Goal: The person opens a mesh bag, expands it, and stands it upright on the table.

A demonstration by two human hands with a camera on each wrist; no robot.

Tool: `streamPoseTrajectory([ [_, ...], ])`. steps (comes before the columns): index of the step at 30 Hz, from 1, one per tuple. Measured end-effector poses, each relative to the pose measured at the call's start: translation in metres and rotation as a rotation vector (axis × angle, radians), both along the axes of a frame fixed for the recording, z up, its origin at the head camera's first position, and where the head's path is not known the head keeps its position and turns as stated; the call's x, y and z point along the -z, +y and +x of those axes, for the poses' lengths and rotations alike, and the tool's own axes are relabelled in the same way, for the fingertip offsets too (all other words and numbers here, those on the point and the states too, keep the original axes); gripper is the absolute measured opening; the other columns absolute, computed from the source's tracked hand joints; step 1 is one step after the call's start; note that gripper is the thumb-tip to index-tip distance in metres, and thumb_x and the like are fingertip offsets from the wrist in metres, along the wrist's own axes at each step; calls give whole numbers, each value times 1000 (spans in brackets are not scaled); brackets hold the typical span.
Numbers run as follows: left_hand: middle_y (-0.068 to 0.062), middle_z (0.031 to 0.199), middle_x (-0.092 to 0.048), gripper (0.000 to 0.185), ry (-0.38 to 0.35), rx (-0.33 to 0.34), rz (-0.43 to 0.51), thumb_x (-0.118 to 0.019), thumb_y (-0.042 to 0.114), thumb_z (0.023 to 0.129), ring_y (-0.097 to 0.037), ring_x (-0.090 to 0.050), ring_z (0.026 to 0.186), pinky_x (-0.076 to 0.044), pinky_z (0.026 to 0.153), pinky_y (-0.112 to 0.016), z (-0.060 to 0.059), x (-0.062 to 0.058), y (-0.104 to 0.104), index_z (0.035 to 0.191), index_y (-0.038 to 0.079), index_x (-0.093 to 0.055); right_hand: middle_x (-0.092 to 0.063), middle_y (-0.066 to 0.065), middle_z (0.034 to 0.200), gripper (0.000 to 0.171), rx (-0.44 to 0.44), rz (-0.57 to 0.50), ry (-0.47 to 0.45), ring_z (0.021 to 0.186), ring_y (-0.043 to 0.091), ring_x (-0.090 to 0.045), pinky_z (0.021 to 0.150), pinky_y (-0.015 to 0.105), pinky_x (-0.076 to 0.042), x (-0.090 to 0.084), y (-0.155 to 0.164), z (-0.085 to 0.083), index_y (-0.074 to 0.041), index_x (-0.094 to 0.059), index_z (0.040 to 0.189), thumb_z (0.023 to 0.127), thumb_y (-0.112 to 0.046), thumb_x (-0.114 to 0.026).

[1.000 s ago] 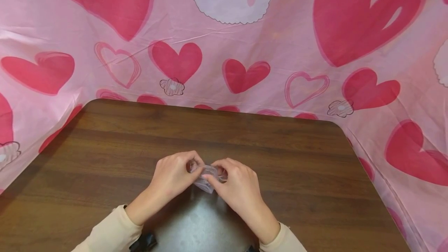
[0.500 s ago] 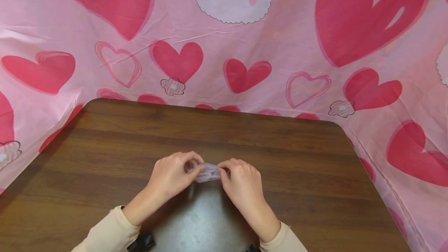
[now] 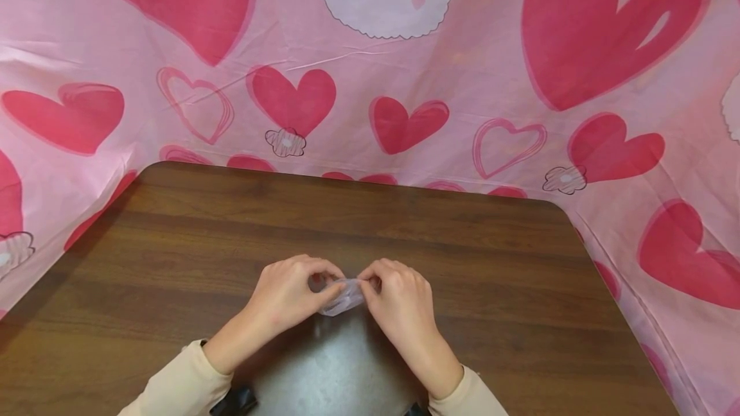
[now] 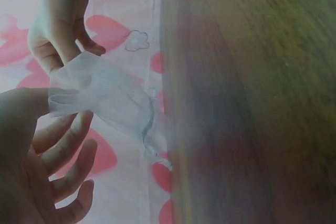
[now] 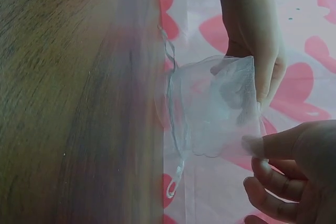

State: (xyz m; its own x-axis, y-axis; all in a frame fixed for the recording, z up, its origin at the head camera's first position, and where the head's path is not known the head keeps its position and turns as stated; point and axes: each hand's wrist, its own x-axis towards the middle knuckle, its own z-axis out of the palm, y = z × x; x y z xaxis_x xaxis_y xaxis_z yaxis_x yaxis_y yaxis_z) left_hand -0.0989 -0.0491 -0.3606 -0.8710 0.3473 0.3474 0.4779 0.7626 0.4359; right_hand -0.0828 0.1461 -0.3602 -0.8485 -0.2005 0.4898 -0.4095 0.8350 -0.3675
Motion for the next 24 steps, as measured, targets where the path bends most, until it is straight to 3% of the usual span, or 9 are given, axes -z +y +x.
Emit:
streamPoseTrajectory([
  [7, 20, 70, -61, 3, 24, -35, -2, -78, 34, 84, 1, -51, 60, -40, 54, -25, -1, 1, -1, 85, 31, -77, -51, -17, 67, 18, -24, -41, -25, 62, 1, -50, 52, 24, -40, -1, 0, 0, -24, -72, 80, 75, -15, -87],
  [15, 19, 65, -58, 9, 39, -88, 59, -81, 34, 80, -2, -53, 59, -42, 56, -30, -5, 1, -7, 80, 34, -73, -59, -16, 72, 15, -35, -28, -82, 64, 4, -54, 55, 27, -42, -3, 2, 2, -20, -77, 90, 78, -17, -85],
  [24, 15, 77, -64, 16, -18, 84, 129, -83, 33, 80, -7, -61, 74, -45, 64, -29, -9, 4, -10, 88, 30, -70, -72, -8, 82, 13, -34, -33, -14, 75, 15, -69, 61, 37, -50, -3, 7, -3, -21, -77, 82, 76, -13, -86],
])
